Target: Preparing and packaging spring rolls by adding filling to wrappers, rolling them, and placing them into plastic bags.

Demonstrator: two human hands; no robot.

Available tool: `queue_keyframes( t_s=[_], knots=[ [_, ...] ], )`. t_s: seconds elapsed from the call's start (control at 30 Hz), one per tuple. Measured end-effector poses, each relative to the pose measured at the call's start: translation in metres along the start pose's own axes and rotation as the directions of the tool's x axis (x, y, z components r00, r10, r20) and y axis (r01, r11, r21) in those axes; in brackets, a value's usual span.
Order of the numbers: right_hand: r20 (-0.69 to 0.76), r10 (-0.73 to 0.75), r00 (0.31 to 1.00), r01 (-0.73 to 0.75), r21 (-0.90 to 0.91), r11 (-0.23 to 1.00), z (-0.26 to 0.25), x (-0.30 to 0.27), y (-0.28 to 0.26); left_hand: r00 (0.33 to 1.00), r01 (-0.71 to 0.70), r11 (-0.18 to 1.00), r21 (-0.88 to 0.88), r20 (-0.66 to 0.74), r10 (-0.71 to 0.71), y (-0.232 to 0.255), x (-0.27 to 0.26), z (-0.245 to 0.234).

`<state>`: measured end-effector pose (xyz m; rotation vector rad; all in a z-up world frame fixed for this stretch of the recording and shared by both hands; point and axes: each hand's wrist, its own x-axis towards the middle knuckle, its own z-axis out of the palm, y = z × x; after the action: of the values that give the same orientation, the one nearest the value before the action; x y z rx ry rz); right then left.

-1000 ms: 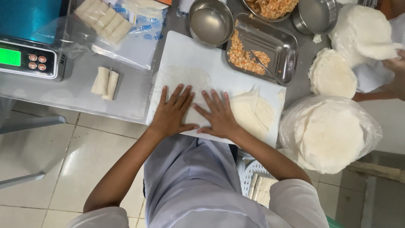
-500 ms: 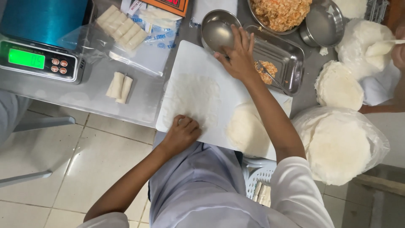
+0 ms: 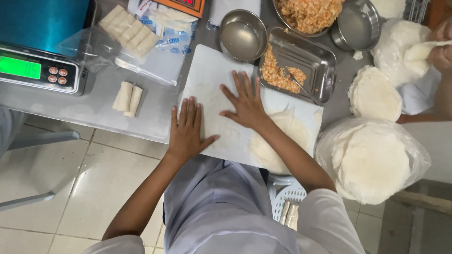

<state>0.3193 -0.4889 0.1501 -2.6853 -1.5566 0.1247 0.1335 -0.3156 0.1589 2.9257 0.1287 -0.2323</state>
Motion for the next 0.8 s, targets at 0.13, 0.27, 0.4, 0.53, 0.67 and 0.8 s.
queue_keyframes(
  t_s=[0.13, 0.27, 0.4, 0.53, 0.67, 0.8],
  knots=[
    [-0.055, -0.005, 0.998, 0.003, -0.029, 1.000, 0.001, -0.002, 0.004, 0.998, 0.025, 1.000, 0.015, -0.063, -0.024, 0.000, 0.002, 0.004],
    [-0.231, -0.015, 0.973, -0.017, -0.134, 0.991, -0.002, -0.029, 0.039, 0.998, 0.031, 0.999, -0.012, -0.055, -0.032, 0.000, 0.004, 0.009],
    [-0.563, -0.101, 0.820, -0.157, -0.391, 0.907, 0.044, -0.082, 0.208, 0.998, 0.019, 0.999, -0.028, -0.059, -0.021, -0.001, 0.003, 0.010],
    [-0.135, 0.524, 0.841, -0.539, -0.135, 0.831, 0.005, -0.115, 0.249, 0.998, 0.024, 0.999, -0.028, -0.058, -0.026, 0.000, 0.004, 0.014],
    [0.005, 0.482, 0.876, -0.457, 0.325, 0.828, -0.041, -0.099, 0.249, 0.996, 0.040, 0.999, -0.032, -0.073, -0.042, 0.000, 0.004, 0.018],
    [-0.017, 0.479, 0.878, -0.475, 0.104, 0.874, -0.070, -0.060, 0.225, 0.996, 0.038, 0.997, -0.071, -0.078, -0.044, 0.001, 0.004, 0.015]
  ],
)
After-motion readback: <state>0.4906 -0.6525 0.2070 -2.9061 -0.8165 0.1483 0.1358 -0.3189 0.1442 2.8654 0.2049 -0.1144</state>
